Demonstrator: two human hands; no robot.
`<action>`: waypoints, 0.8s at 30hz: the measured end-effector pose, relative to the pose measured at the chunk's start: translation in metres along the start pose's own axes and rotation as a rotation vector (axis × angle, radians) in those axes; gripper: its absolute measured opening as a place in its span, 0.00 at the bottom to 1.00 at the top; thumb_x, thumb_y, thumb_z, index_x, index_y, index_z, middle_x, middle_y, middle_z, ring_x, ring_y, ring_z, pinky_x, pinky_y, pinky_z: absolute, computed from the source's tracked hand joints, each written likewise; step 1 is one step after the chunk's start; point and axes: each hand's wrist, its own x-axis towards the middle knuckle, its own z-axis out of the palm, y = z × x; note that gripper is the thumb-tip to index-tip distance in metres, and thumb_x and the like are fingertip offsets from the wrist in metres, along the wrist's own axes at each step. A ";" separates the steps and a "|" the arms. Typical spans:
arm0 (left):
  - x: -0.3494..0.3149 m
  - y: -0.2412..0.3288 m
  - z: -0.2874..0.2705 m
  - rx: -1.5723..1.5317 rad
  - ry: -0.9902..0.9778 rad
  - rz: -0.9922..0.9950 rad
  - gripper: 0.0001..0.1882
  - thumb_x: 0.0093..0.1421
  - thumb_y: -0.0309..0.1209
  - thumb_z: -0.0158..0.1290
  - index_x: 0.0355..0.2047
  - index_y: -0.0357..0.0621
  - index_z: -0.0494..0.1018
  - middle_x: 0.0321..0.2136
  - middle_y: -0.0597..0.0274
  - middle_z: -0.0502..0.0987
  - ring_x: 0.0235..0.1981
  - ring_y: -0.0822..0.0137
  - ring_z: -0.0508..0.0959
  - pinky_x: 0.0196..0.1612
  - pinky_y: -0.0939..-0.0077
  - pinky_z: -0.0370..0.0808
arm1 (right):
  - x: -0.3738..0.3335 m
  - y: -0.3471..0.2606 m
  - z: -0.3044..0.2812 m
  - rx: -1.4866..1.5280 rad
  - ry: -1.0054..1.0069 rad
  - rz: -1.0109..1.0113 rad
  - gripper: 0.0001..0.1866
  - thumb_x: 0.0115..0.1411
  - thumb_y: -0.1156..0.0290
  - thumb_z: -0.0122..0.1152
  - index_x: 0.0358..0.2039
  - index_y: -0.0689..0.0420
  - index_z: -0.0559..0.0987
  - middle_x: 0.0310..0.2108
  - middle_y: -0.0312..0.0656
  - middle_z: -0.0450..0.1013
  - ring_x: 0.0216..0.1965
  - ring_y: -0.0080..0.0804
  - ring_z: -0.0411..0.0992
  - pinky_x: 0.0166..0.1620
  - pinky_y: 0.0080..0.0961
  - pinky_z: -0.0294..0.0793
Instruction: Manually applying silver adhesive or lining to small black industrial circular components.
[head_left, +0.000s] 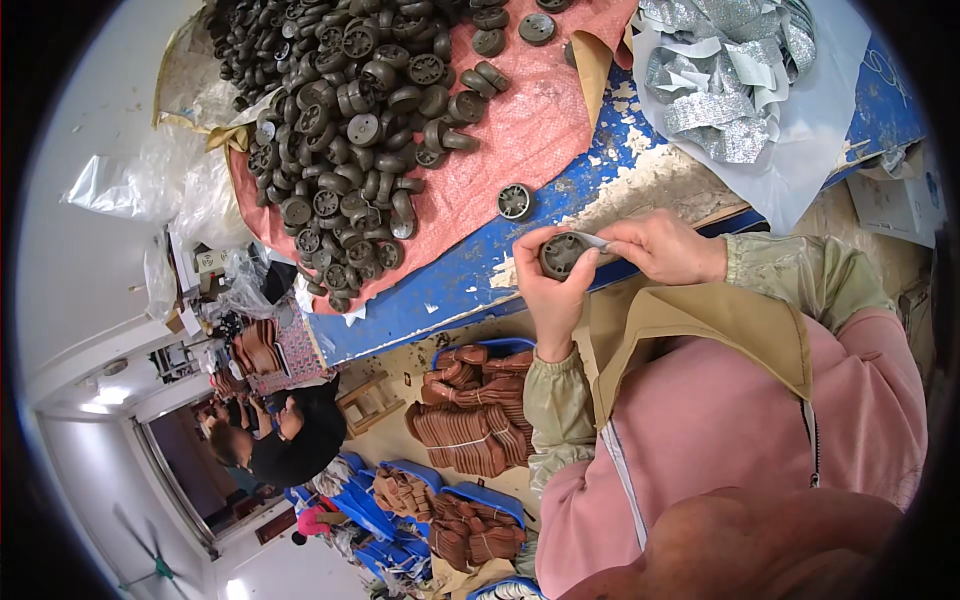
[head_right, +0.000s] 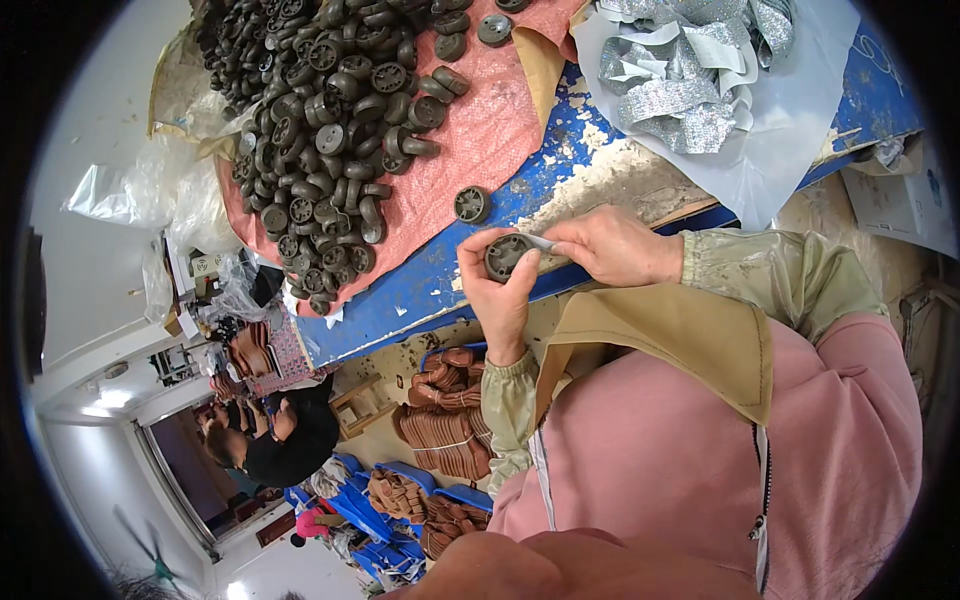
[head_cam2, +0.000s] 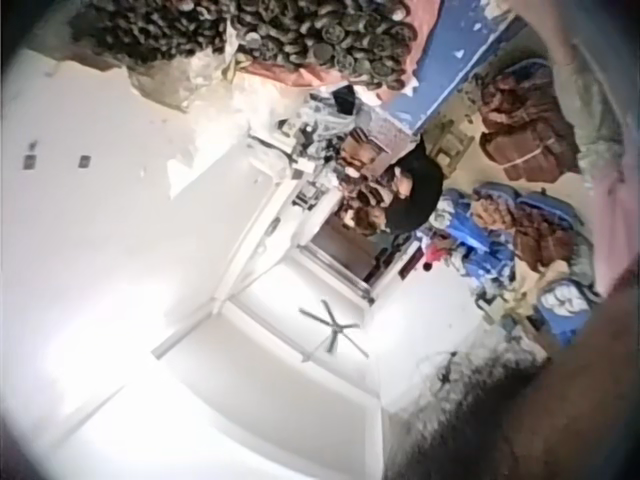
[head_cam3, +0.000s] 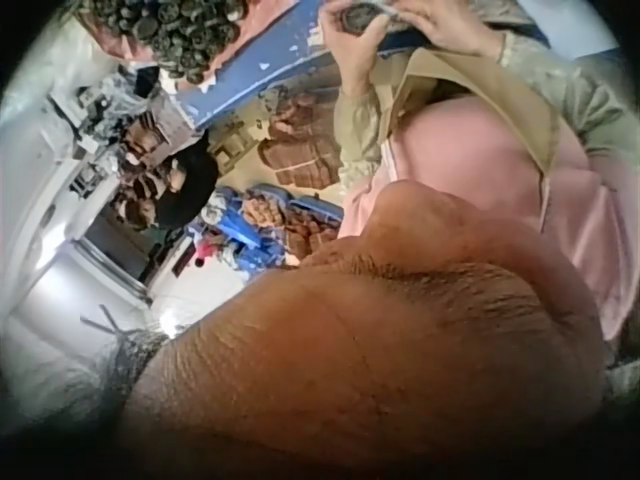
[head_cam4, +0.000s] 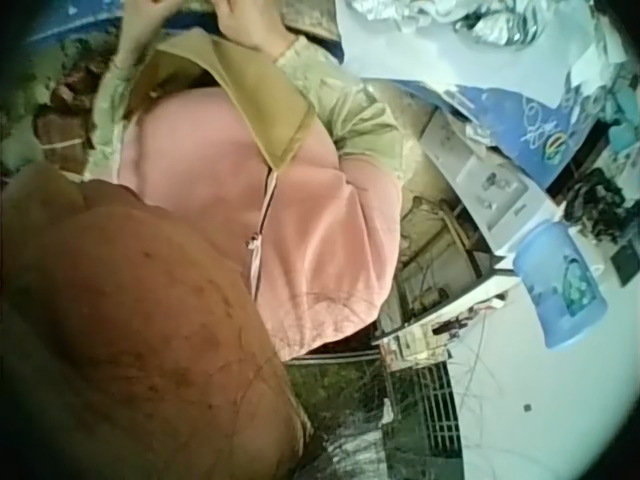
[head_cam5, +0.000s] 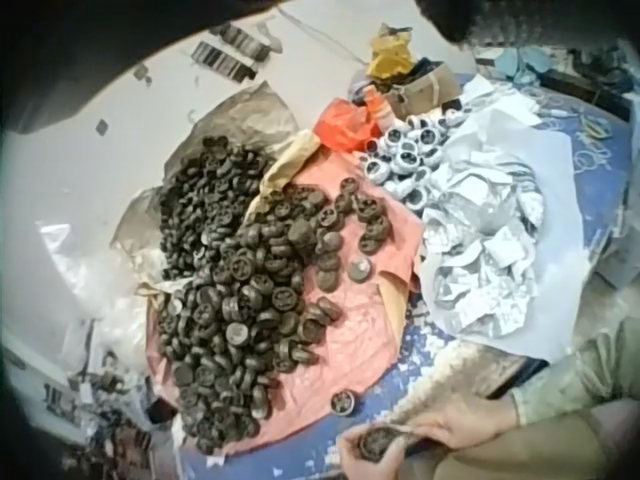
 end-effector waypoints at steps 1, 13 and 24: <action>-0.001 0.002 0.006 -0.040 0.052 0.019 0.27 0.48 0.19 0.61 0.47 0.40 0.62 0.38 0.61 0.71 0.36 0.73 0.73 0.41 0.82 0.72 | 0.000 -0.001 -0.001 0.001 0.001 0.000 0.11 0.60 0.72 0.53 0.42 0.57 0.78 0.33 0.48 0.76 0.34 0.45 0.76 0.36 0.31 0.73; -0.002 0.008 -0.007 -0.213 -0.339 -0.147 0.46 0.52 0.23 0.54 0.65 0.44 0.38 0.54 0.47 0.63 0.53 0.62 0.67 0.56 0.69 0.64 | -0.001 0.000 -0.013 0.213 -0.065 0.150 0.11 0.62 0.72 0.52 0.42 0.61 0.78 0.26 0.42 0.76 0.27 0.24 0.73 0.33 0.24 0.72; 0.001 0.008 -0.003 -0.060 -0.136 -0.034 0.53 0.46 0.21 0.61 0.65 0.43 0.38 0.47 0.52 0.69 0.46 0.64 0.71 0.51 0.71 0.68 | -0.008 -0.003 -0.016 0.369 -0.112 0.272 0.11 0.61 0.72 0.53 0.41 0.62 0.77 0.25 0.40 0.77 0.26 0.24 0.74 0.33 0.24 0.74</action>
